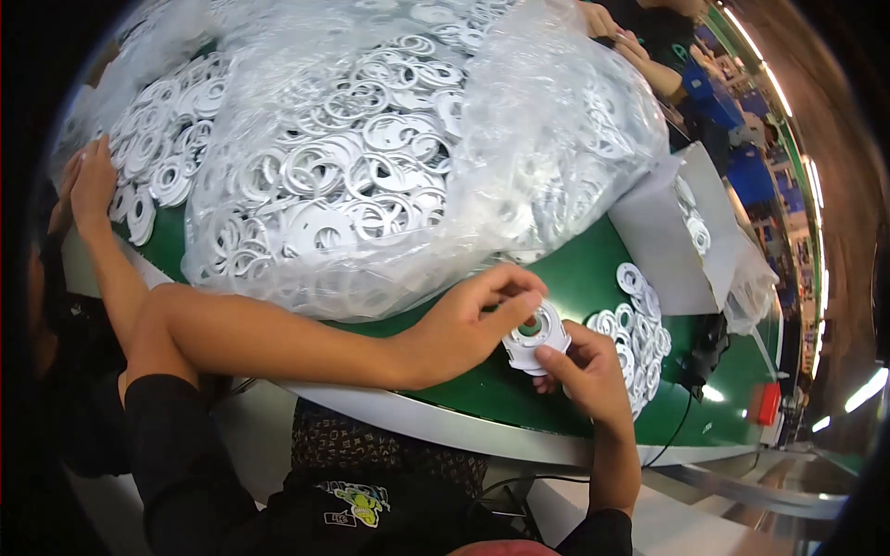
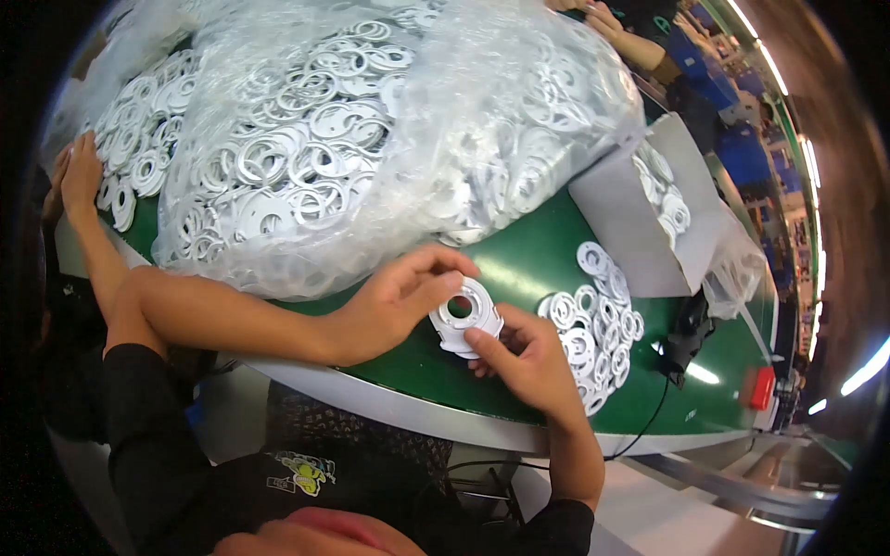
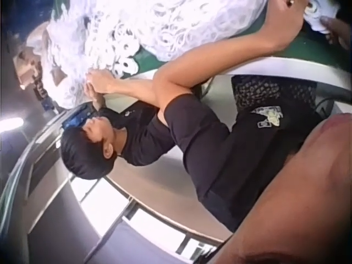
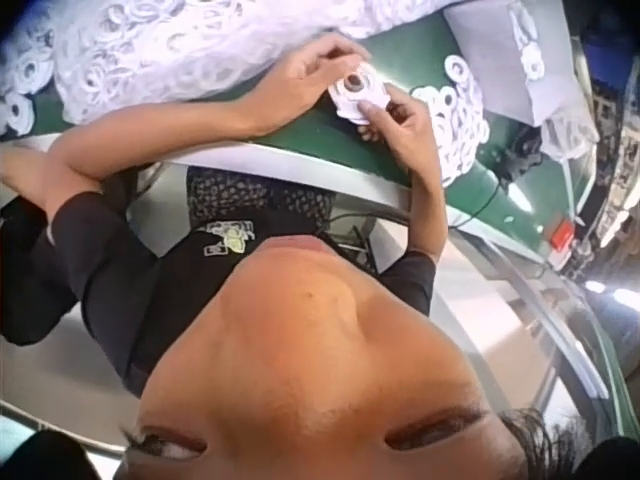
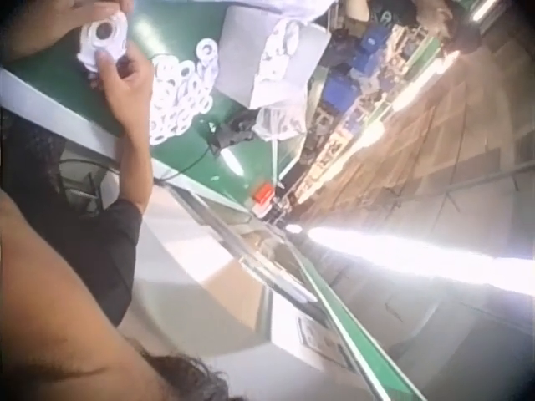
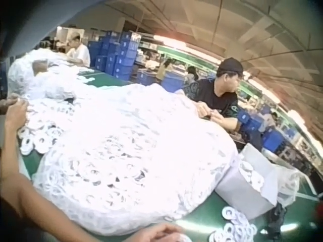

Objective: Sorting and checking white plastic rings on an assembly line.

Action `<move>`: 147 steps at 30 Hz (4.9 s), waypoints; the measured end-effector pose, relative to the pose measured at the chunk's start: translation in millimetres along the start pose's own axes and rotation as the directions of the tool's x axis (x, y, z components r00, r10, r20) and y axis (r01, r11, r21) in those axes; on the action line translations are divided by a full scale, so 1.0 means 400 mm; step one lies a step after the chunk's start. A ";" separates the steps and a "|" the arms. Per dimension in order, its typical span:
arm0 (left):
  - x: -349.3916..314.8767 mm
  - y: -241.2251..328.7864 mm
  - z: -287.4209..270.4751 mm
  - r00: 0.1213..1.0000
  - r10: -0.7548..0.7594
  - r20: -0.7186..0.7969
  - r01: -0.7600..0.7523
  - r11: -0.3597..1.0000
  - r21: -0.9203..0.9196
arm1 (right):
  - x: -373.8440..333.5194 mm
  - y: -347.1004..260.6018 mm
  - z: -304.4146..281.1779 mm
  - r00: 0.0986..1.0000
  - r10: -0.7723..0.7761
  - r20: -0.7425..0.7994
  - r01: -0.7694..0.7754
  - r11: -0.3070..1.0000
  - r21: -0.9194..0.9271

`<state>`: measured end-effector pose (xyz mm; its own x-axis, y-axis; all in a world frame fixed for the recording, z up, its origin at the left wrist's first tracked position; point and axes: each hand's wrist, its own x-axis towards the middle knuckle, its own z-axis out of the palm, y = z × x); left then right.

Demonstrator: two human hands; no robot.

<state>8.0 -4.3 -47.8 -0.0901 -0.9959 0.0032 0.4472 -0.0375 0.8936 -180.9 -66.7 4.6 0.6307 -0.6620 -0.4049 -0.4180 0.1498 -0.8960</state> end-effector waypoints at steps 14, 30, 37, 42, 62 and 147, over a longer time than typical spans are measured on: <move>0.005 0.016 0.021 0.991 -0.086 0.098 0.063 0.975 0.215 | 0.037 0.009 -0.124 0.873 -0.337 -0.353 0.336 0.940 -0.066; -0.010 0.167 0.066 0.695 0.492 0.524 -0.714 0.387 0.584 | 0.051 0.058 -0.115 0.720 -0.628 -0.294 -0.040 0.386 -0.922; 0.127 0.286 -0.227 0.930 0.368 -0.018 0.063 -0.111 0.992 | 0.050 0.055 -0.107 0.726 -0.629 -0.278 -0.009 0.395 -0.919; 0.225 0.197 -0.318 0.899 0.392 -0.196 0.273 -0.150 0.950 | 0.039 0.028 -0.083 0.644 -0.713 -0.277 0.078 0.421 -0.904; 0.256 0.245 -0.339 0.883 0.395 -0.254 0.084 0.400 0.913 | 0.034 0.010 -0.110 0.940 -0.204 -0.272 0.319 0.807 0.497; -0.006 -0.004 0.055 0.924 -0.270 0.269 0.239 0.960 0.142 | 0.402 -0.319 0.118 0.719 -0.676 0.161 0.641 0.555 -0.531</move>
<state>-12.2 0.0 -39.3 -0.4438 -0.8884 -0.1178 0.2812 -0.2629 0.9229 4.8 -157.7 45.4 0.8416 -0.4588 0.2849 -0.1751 -0.7309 -0.6596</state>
